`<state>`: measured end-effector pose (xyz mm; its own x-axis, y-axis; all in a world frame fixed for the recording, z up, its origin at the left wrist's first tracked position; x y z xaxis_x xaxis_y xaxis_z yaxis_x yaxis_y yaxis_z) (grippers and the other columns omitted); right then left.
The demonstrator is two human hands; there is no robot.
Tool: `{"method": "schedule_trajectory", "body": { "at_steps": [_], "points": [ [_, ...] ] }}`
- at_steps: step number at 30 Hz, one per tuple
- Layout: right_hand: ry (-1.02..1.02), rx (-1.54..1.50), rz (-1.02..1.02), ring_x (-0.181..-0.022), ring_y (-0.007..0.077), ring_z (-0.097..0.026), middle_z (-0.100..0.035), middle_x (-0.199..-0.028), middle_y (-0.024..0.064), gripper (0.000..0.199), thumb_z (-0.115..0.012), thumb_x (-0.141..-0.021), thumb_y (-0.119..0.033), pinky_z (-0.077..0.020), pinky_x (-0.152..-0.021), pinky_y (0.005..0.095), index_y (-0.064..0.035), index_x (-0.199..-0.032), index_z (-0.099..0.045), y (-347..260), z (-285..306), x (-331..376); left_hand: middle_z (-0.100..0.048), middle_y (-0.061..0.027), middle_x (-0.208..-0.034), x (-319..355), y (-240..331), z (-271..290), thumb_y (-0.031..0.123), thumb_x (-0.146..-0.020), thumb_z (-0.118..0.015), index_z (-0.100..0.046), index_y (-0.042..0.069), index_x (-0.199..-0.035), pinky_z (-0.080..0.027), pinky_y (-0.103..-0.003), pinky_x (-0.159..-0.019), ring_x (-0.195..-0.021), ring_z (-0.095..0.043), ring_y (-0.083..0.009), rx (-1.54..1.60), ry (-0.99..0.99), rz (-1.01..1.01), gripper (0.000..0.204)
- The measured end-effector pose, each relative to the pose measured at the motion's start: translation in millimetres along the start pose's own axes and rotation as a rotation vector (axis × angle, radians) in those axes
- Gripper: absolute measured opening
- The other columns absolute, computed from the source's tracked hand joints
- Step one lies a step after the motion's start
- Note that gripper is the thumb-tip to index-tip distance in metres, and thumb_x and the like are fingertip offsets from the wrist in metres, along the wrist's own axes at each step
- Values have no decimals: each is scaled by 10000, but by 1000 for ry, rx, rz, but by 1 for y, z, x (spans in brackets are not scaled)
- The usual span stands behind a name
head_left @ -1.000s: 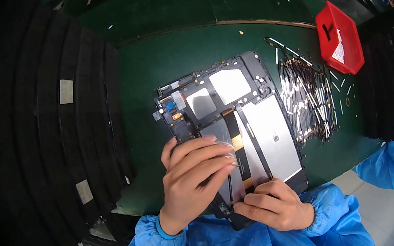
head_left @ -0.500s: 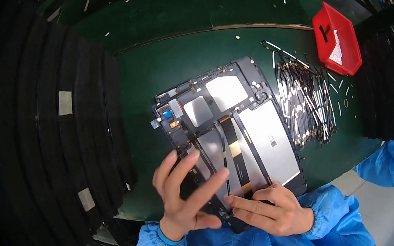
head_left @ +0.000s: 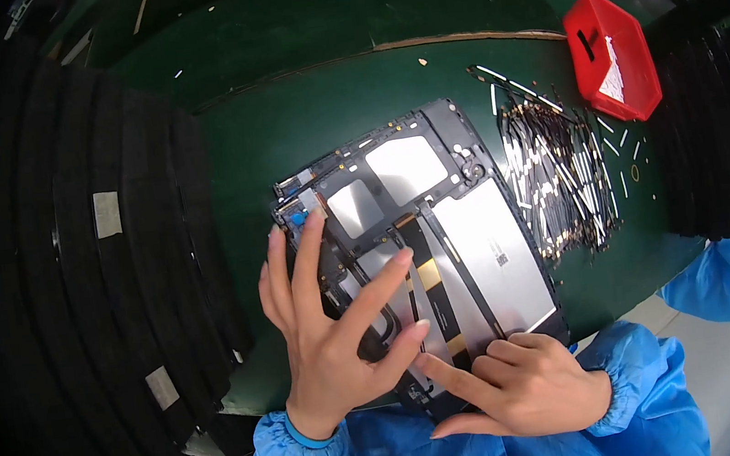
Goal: The person attaches ribbon cables onto tablet assemblies by hand, presses them into place, places the assemblies onto a stack, and then moves the stack across the workbench.
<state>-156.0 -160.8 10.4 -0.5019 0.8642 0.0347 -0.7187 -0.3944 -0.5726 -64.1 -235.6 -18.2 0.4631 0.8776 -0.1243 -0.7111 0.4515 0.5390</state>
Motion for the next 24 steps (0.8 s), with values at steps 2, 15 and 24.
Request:
{"method": "schedule_trajectory", "body": {
  "at_steps": [2,15,24],
  "points": [
    [-141,136,20,-515,104,-441,-430,-553,-24,589,-604,-804,-496,-365,-468,219,-37,-1173,-593,-8,-12,5,-237,-242,-1441,-1,2,3,350,-709,-711,-663,262,-1119,-129,-573,-1033,-1320,-134,-492,4,-5,29,422],
    [290,-49,-278,-504,196,-577,-586,-634,104,670,-771,-689,-376,-460,-489,301,9,-1193,-554,56,43,37,-171,-240,-1458,73,-16,5,600,-820,-502,-341,3,-1364,-133,-525,-1077,-1353,-115,-438,399,294,313,823],
    [264,-544,-619,-475,33,-268,-301,-500,5,520,-780,-718,-134,-218,-433,203,76,-1148,-575,112,25,67,-184,-223,-1441,89,13,-6,92,-760,-656,-366,-107,-1326,-314,-379,-1019,-1296,-313,-339,721,343,413,667]
  ]
}}
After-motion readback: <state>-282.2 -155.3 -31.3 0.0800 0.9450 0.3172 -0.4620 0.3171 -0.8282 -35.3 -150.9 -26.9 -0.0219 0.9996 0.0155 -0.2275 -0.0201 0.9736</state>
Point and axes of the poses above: each hand's wrist, its own x-axis away from the middle knuckle, its own z-axis out of the back of the hand, y = z × x, the point moved 10 cm from there along -x, towards the middle knuckle
